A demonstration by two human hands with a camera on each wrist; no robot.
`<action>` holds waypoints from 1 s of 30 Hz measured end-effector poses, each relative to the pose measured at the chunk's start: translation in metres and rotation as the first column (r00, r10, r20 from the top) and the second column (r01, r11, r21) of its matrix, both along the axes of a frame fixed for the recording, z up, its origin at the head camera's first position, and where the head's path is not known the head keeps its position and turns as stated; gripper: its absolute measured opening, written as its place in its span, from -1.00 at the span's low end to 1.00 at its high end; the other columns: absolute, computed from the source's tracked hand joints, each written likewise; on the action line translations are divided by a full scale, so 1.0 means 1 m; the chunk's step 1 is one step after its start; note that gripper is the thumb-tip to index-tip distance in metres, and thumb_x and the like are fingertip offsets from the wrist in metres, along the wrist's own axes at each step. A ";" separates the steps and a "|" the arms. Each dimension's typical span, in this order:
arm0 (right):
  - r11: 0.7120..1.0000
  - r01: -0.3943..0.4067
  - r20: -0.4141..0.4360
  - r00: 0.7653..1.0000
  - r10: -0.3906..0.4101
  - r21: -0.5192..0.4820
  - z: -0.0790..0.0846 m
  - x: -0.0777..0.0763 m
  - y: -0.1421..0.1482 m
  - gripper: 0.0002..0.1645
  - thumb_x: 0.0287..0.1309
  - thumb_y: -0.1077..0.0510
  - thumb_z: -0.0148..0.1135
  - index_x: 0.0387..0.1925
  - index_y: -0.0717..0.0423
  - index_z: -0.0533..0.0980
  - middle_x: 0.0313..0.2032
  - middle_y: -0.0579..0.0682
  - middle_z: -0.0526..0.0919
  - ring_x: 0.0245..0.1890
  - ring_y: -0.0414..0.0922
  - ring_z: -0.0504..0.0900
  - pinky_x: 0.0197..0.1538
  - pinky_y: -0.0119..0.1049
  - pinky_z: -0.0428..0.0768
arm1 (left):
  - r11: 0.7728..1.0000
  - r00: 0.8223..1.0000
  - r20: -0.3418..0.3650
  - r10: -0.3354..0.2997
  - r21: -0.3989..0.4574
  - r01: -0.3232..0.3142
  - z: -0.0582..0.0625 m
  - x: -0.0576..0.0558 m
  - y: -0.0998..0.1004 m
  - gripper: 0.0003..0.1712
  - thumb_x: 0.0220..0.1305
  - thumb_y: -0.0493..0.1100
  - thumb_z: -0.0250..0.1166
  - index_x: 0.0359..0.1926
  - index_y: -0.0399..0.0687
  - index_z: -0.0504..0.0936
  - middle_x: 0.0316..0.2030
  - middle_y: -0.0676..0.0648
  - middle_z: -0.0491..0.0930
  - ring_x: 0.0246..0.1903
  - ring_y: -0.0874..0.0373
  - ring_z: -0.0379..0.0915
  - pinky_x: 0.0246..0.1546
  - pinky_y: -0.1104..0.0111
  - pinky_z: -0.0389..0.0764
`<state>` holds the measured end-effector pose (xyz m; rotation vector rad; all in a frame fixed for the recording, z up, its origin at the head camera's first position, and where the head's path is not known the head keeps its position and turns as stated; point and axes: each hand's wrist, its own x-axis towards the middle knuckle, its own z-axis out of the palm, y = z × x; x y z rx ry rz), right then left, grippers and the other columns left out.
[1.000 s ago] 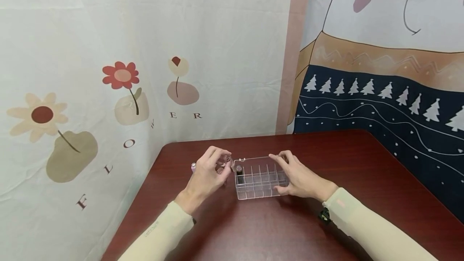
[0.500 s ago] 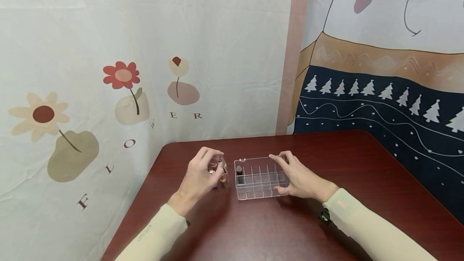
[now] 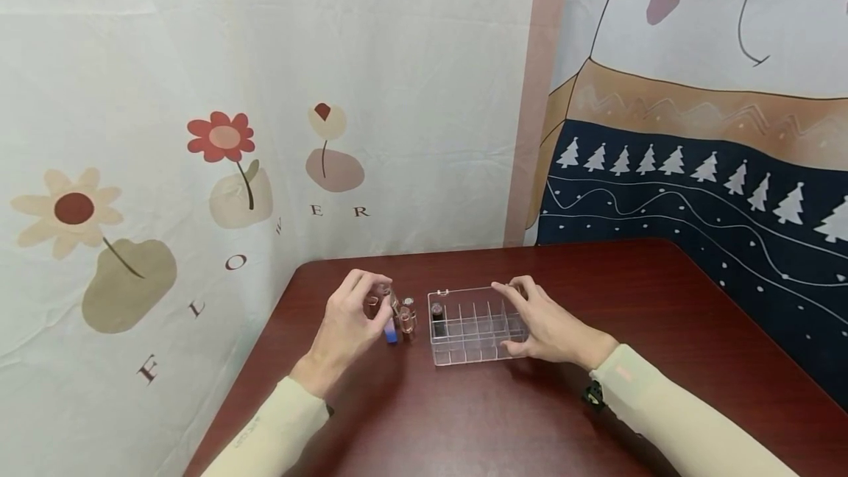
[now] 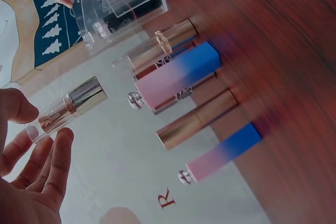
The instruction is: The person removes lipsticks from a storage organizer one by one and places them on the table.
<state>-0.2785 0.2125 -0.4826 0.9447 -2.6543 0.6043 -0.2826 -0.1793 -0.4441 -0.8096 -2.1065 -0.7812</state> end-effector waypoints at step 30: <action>0.998 0.042 0.028 0.999 -0.043 0.048 0.004 0.003 -0.002 0.25 0.21 -0.01 0.78 0.79 0.04 0.29 0.45 0.21 0.44 0.33 0.12 0.59 0.23 0.01 0.83 | 0.984 0.985 -0.008 0.170 -0.043 -0.170 -0.007 -0.002 -0.035 -0.67 0.25 -0.43 0.58 0.03 -0.17 0.82 -0.11 -0.14 0.72 -0.19 0.01 0.76 -0.16 0.38 0.66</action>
